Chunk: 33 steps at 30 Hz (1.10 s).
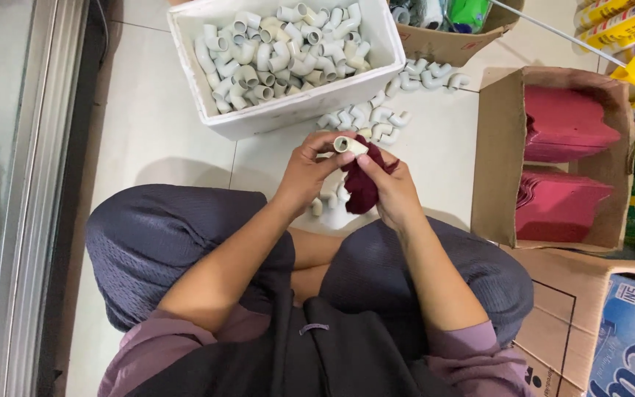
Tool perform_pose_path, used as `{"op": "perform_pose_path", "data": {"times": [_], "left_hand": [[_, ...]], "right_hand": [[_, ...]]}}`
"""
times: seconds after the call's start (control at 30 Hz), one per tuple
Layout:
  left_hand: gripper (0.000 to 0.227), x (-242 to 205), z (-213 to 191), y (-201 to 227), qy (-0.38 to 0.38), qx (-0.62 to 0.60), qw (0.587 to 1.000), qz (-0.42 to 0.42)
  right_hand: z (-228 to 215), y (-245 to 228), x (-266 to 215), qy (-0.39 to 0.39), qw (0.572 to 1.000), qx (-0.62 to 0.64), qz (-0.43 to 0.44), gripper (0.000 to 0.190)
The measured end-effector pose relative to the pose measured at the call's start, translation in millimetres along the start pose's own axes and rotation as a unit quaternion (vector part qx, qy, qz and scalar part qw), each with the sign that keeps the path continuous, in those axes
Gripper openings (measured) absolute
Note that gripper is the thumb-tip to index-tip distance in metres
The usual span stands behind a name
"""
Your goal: The person is cleaning small PVC pipe elbow fittings by wiping them individually with a cloth.
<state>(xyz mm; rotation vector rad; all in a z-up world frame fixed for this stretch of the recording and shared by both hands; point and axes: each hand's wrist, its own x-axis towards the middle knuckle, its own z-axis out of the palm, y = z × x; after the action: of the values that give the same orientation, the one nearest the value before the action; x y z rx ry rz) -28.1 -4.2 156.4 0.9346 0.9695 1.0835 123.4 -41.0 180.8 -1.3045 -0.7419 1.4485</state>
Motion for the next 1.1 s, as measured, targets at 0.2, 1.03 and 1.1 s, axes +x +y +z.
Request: {"op": "perform_pose_path", "data": {"times": [0.2, 1.03, 1.1], "left_hand": [[0.033, -0.7, -1.3, -0.1, -0.007, 0.041, 0.999, 0.026], [0.024, 6.8, -46.9, -81.6, -0.183, 0.635, 0.749, -0.055], [0.014, -3.0, -47.8, -113.7, -0.216, 0.738, 0.639, -0.026]], "right_hand": [[5.3, -13.6, -3.4, 0.02, 0.988, -0.138, -0.07, 0.014], [-43.5, -41.6, 19.5, 0.19, 0.979, 0.019, -0.073, 0.019], [-48.1, -45.4, 19.4, 0.2, 0.976, 0.028, -0.084, 0.02]]}}
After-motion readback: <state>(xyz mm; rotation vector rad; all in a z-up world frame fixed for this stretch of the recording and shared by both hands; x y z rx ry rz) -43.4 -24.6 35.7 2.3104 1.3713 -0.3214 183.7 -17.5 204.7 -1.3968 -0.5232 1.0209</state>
